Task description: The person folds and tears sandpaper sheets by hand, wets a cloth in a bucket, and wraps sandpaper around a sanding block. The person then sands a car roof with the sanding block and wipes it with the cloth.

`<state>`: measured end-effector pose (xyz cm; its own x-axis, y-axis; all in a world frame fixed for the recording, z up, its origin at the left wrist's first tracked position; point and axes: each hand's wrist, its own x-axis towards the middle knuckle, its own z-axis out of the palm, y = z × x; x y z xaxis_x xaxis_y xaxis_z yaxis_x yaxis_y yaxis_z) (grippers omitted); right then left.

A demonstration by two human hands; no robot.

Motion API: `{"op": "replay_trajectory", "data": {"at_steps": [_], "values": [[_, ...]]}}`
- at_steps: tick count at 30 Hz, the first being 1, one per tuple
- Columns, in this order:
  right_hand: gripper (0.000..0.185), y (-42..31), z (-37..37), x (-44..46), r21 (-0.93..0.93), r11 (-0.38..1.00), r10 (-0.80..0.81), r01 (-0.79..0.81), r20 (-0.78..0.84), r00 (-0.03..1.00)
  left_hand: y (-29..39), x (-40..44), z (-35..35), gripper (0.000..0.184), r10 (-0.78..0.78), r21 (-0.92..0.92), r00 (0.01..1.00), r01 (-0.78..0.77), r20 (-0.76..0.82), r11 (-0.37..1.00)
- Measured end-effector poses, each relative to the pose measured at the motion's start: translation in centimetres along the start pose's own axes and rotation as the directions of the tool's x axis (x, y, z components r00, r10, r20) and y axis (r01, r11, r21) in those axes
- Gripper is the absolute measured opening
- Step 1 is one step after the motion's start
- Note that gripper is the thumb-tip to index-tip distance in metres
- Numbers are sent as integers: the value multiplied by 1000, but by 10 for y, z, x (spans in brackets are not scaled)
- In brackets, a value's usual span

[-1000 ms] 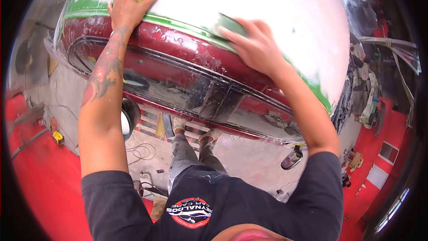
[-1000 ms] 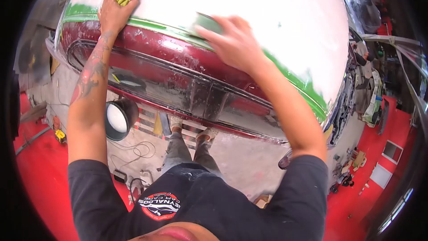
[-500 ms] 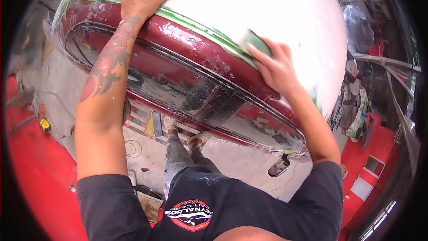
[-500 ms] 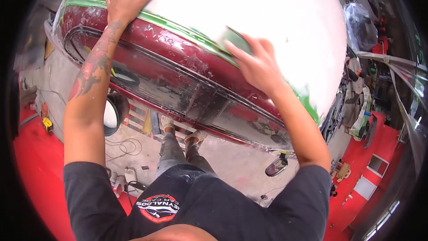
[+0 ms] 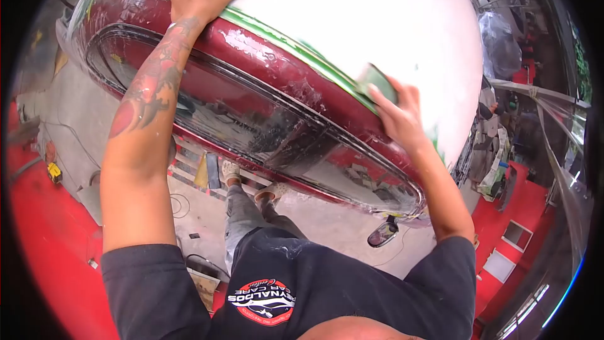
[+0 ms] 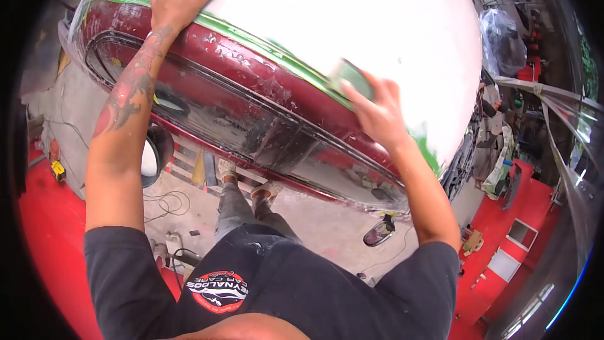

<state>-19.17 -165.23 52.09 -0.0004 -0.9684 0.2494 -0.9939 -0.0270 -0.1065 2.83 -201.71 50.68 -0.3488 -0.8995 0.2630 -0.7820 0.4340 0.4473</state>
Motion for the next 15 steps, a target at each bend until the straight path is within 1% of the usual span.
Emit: {"op": "replay_trajectory", "data": {"at_steps": [1, 2, 3, 4, 5, 7, 8, 10, 11, 12, 13, 14, 15], "values": [[45, -14, 18, 46, 41, 996, -73, 74, -33, 997, 2, 2, -2, 82, 10, -19, 1000, -9, 15, 1000], [41, -45, 55, 123, 11, 992, -121, 124, -172, 978, 1, 0, -5, 81, 14, -32, 999, -13, 31, 999], [37, -58, 69, 155, 21, 992, -115, 123, -223, 968, 0, -1, -6, 81, 8, -25, 1000, -7, 25, 1000], [35, -70, 70, 174, 3, 997, -76, 78, -169, 983, 0, -2, -7, 80, 4, -35, 1000, -3, 25, 999], [35, -68, 69, 169, 7, 997, -68, 70, -173, 983, 2, -2, -7, 80, 11, -48, 999, -10, 31, 999], [36, -55, 58, 144, 53, 994, -87, 96, -151, 985, 2, -5, -5, 78, 17, -40, 1000, -16, 24, 999], [39, -45, 44, 113, 92, 994, -42, 52, -112, 993, 1, -3, -5, 77, 9, -33, 1000, -9, 2, 999], [45, -17, 15, 37, 9, 997, 80, -80, -61, 995, 4, -4, -6, 76, 38, -36, 999, -38, -13, 999], [44, -1, 1, -8, 8, 986, 168, -168, -22, 986, 2, -2, -5, 75, 55, -27, 998, -55, -32, 998], [43, 17, -10, -56, -38, 965, 258, -258, -12, 966, -29, 11, 27, 90, 172, 97, 982, -164, -82, 982], [43, 27, -21, -95, -49, 948, 314, -314, -12, 949, -29, 13, 30, 90, 173, 91, 981, -165, -86, 982], [42, 34, -27, -114, -59, 929, 365, -365, -11, 931, -30, 13, 31, 90, 171, 106, 980, -160, -100, 981], [42, 29, -28, -103, -63, 926, 373, -373, -7, 928, -30, 10, 32, 91, 176, 121, 979, -164, -102, 979]]}}
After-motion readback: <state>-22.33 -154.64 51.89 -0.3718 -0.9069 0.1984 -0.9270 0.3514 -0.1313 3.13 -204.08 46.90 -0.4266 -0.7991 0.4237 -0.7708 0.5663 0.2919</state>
